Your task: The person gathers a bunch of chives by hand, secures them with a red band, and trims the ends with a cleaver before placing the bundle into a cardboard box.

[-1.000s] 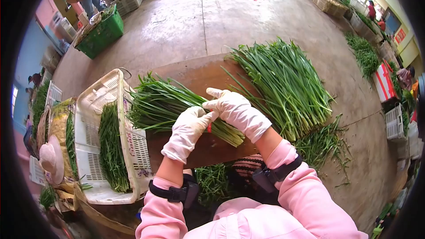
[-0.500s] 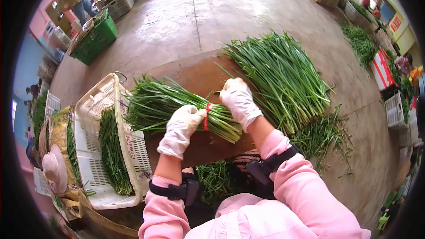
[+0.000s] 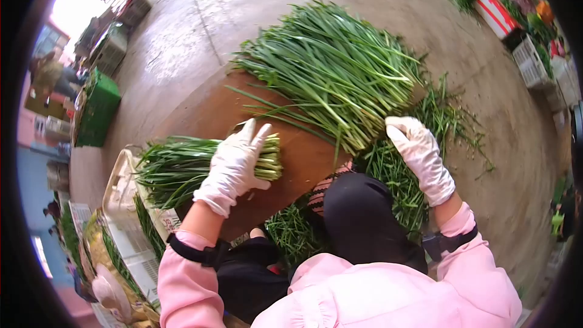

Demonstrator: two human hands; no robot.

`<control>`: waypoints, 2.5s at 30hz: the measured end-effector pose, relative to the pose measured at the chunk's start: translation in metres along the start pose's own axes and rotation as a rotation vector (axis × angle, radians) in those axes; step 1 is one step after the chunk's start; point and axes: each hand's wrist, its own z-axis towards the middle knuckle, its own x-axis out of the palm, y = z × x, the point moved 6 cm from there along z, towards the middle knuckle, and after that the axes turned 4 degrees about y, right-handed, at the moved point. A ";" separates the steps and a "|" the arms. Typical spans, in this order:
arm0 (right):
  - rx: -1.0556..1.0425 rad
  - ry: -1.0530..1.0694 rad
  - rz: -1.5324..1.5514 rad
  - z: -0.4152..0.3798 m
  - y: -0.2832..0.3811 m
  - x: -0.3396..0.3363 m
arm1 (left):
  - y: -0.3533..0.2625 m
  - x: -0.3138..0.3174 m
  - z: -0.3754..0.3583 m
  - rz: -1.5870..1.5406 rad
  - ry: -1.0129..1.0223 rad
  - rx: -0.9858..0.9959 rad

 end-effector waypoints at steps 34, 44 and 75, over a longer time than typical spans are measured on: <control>1.337 -0.065 0.003 -0.308 -0.398 0.038 | 0.009 -0.022 0.005 -0.030 0.102 -0.675; 1.253 -0.496 0.478 -0.313 -0.326 -0.074 | 0.047 -0.018 0.013 -0.453 0.131 -0.456; 0.000 0.334 0.353 -0.038 0.122 0.116 | 0.062 0.037 0.047 -0.143 -0.002 -0.408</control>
